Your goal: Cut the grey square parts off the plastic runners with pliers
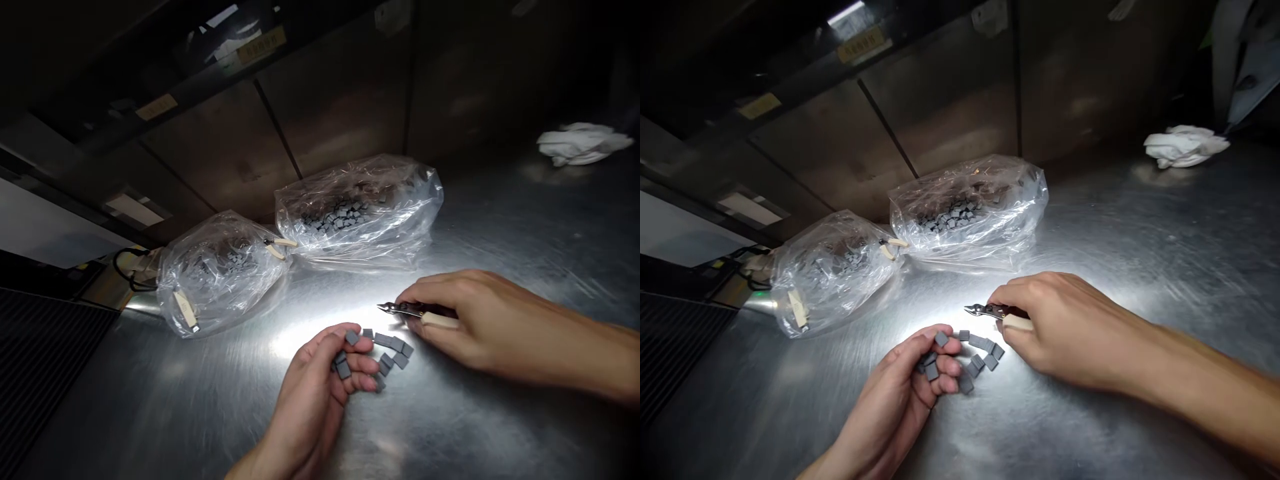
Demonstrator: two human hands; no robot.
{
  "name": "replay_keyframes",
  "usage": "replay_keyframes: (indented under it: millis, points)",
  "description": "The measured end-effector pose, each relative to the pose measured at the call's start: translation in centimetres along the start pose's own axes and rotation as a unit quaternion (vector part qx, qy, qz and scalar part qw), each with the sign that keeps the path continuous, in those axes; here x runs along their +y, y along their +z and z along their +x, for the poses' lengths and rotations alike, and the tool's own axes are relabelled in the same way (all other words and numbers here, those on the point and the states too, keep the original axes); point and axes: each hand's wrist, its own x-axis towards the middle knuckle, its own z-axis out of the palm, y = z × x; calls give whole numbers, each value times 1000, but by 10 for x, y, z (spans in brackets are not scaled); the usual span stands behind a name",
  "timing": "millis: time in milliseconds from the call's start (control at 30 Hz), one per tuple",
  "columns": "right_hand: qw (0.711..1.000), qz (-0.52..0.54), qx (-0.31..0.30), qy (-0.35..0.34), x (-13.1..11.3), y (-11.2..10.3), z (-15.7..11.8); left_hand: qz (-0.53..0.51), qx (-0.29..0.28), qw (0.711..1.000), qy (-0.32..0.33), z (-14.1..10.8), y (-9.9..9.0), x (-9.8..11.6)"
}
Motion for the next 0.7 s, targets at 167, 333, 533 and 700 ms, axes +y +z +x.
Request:
replay_keyframes:
  millis: [167,333,533,700]
  points:
    - [987,114,-115,19,-4,-9,5,-20,-9,1000,-1,2,-3,0]
    - [988,98,-114,22,-13,0,5,0,-24,1000,-6,2,-3,0]
    - [989,100,-102,43,-18,0,6,11,-52,999,-12,5,-6,-2]
    - [990,106,-91,37,-21,4,5,12,-53,998,-8,4,-7,-3]
